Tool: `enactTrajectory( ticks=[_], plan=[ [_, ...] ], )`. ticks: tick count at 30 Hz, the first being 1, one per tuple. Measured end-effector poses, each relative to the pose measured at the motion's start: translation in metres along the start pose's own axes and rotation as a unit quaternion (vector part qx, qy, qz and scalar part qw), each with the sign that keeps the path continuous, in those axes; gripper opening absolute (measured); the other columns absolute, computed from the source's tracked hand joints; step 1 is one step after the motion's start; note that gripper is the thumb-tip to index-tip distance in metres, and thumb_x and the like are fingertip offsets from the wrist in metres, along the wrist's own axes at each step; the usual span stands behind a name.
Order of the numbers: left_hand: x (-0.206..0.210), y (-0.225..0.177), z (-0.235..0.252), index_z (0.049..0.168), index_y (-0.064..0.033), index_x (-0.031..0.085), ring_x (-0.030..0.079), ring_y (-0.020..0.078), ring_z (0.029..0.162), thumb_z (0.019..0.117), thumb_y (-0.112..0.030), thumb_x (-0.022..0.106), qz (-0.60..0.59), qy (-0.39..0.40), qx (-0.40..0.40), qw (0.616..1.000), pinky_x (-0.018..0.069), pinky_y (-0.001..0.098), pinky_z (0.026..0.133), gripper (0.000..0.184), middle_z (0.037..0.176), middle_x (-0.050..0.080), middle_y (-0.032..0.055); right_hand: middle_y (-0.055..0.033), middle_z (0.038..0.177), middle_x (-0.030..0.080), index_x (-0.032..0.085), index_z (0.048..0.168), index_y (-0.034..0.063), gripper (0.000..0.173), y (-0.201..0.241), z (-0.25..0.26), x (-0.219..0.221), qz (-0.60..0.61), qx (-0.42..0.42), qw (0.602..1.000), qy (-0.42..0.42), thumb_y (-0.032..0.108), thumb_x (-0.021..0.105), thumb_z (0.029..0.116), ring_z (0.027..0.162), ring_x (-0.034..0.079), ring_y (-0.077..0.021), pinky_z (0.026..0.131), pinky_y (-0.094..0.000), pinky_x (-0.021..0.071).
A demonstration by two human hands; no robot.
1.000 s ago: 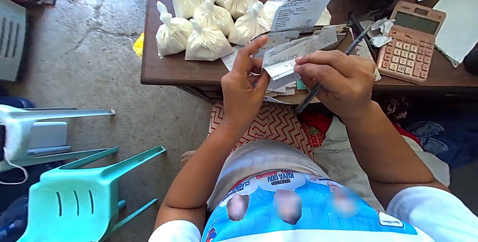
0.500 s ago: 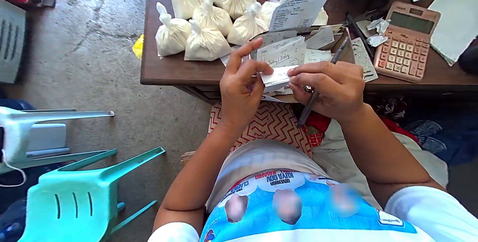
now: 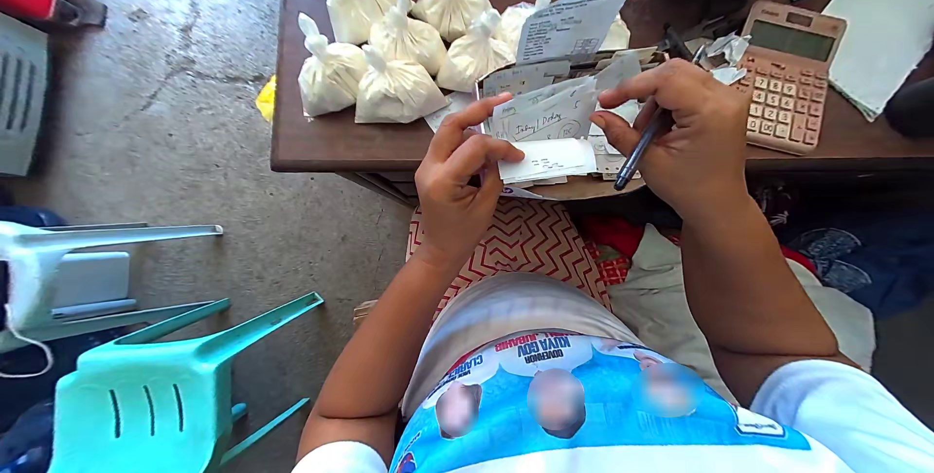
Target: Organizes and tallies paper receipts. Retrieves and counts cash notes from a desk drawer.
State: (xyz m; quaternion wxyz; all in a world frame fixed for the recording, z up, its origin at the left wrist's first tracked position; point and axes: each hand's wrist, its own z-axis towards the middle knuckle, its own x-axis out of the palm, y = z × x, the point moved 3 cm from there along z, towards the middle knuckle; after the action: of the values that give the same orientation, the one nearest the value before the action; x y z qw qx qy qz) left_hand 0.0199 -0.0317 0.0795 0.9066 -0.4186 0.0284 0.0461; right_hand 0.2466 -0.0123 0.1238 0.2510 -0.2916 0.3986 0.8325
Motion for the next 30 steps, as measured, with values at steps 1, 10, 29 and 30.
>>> enactTrajectory(
  ticks=[1, 10, 29, 30],
  plan=[
    [0.000, 0.000, 0.000, 0.085, 0.0021, 0.071, 0.066, 0.0197, 0.112, 0.0881, 0.010, 0.064, 0.001, -0.001, 0.003, 1.000, 0.0557, 0.0278, 0.094, 0.011, 0.126, 0.065, 0.0230, -0.0109, 0.097, 0.068, 0.073, 0.107, 0.0000, 0.018, 0.001, -0.001, 0.001, 0.007, 0.005, 1.000, 0.002, 0.014, 0.070, 0.0968, 0.072, 0.052, -0.0030, 0.062, -0.0148, 0.0403],
    [-0.001, -0.012, -0.003, 0.084, 0.0027, 0.067, 0.063, 0.0136, 0.108, 0.0886, 0.010, 0.064, 0.040, 0.020, -0.021, 0.999, 0.0542, 0.0226, 0.092, 0.009, 0.129, 0.060, 0.0194, -0.0084, 0.095, 0.067, 0.072, 0.103, -0.0006, 0.017, -0.002, 0.001, 0.002, 0.046, 0.029, 0.998, 0.010, 0.015, 0.069, 0.0966, 0.072, 0.051, 0.0004, 0.062, -0.0129, 0.0401],
    [-0.001, -0.001, -0.007, 0.117, -0.0028, 0.058, 0.067, 0.0092, 0.103, 0.0898, 0.006, 0.072, -0.053, -0.019, -0.068, 0.996, 0.0608, 0.0217, 0.082, 0.032, 0.138, 0.055, 0.0104, -0.0108, 0.097, 0.056, 0.059, 0.104, -0.0004, 0.019, 0.004, -0.014, -0.002, 0.107, -0.126, 0.982, 0.093, 0.018, 0.054, 0.1059, 0.078, 0.053, -0.0069, 0.068, -0.0166, 0.0453],
    [-0.001, -0.003, -0.007, 0.125, -0.0060, 0.053, 0.067, 0.0067, 0.101, 0.0910, 0.006, 0.070, -0.051, -0.011, -0.076, 0.996, 0.0603, 0.0200, 0.081, 0.040, 0.141, 0.053, 0.0071, -0.0105, 0.099, 0.056, 0.058, 0.105, 0.0009, 0.019, 0.005, -0.015, -0.002, 0.102, -0.134, 0.981, 0.098, 0.019, 0.052, 0.1070, 0.078, 0.054, -0.0067, 0.067, -0.0163, 0.0453]
  ],
)
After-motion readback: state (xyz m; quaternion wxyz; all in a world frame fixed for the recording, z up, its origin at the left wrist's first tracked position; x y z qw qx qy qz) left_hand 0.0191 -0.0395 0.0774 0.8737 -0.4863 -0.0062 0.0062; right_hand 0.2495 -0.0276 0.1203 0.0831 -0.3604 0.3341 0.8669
